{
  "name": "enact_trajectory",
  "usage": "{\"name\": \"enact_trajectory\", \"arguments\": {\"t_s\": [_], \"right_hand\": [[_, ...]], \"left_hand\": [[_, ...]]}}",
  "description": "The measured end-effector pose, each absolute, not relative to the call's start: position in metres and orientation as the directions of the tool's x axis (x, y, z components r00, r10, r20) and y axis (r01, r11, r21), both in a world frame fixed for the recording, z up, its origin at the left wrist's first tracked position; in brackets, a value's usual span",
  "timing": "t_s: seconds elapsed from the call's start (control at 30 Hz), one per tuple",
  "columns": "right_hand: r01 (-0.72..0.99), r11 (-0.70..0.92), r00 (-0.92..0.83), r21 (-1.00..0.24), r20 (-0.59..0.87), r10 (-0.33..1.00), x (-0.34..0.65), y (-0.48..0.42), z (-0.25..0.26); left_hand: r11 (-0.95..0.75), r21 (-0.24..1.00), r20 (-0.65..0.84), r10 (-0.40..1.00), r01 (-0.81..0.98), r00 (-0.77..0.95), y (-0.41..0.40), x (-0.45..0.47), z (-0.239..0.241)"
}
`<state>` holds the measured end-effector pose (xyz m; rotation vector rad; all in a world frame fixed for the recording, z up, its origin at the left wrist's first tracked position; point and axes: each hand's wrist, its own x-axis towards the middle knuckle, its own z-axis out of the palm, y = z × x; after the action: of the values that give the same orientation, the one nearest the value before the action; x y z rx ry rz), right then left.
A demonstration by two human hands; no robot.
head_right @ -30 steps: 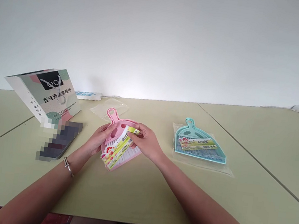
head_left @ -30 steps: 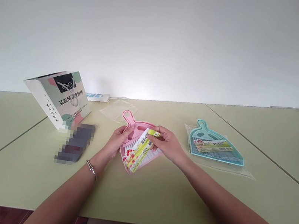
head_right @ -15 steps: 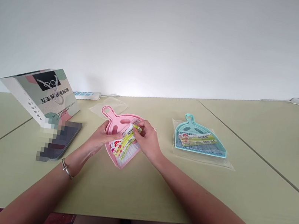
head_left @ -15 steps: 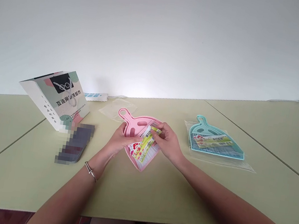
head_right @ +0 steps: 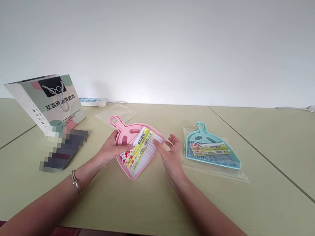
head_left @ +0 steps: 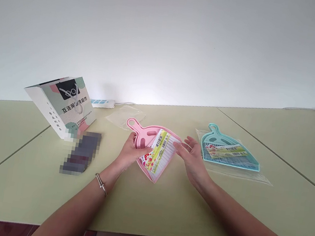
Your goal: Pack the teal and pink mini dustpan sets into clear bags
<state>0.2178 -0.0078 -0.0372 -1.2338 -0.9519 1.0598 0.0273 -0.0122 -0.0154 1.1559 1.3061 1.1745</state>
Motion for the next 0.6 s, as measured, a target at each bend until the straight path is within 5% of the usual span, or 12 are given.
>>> {"name": "enact_trajectory", "arguments": {"t_s": [0.1, 0.17, 0.27, 0.37, 0.5, 0.6], "right_hand": [[-0.302, -0.049, 0.242, -0.952, -0.126, 0.962, 0.216, -0.01, -0.037], [-0.422, -0.137, 0.038, -0.896, -0.168, 0.985, 0.213, -0.013, -0.035], [-0.478, -0.279, -0.208, -0.833, -0.201, 0.957, 0.209, -0.017, -0.032], [-0.499, -0.316, -0.212, -0.807, -0.24, 0.947, 0.208, -0.017, -0.034], [-0.518, -0.328, -0.171, -0.79, -0.281, 0.944, 0.215, -0.011, -0.035], [-0.525, -0.308, -0.107, -0.794, -0.298, 0.949, 0.221, -0.005, -0.032]], "left_hand": [[0.067, 0.998, -0.067, 0.998, 0.011, -0.017, -0.013, 0.032, -0.02], [0.049, 0.998, -0.049, 0.999, -0.024, 0.017, -0.014, 0.035, -0.022], [0.021, 0.999, -0.019, 0.999, -0.05, 0.047, -0.015, 0.04, -0.024], [-0.047, 0.999, 0.046, 0.997, 0.013, 0.06, -0.01, 0.035, -0.026], [-0.212, 0.913, 0.248, 0.967, 0.348, -0.062, 0.014, 0.006, -0.033], [-0.16, 0.654, 0.321, 0.944, 0.739, -0.081, 0.034, -0.019, -0.043]]}}
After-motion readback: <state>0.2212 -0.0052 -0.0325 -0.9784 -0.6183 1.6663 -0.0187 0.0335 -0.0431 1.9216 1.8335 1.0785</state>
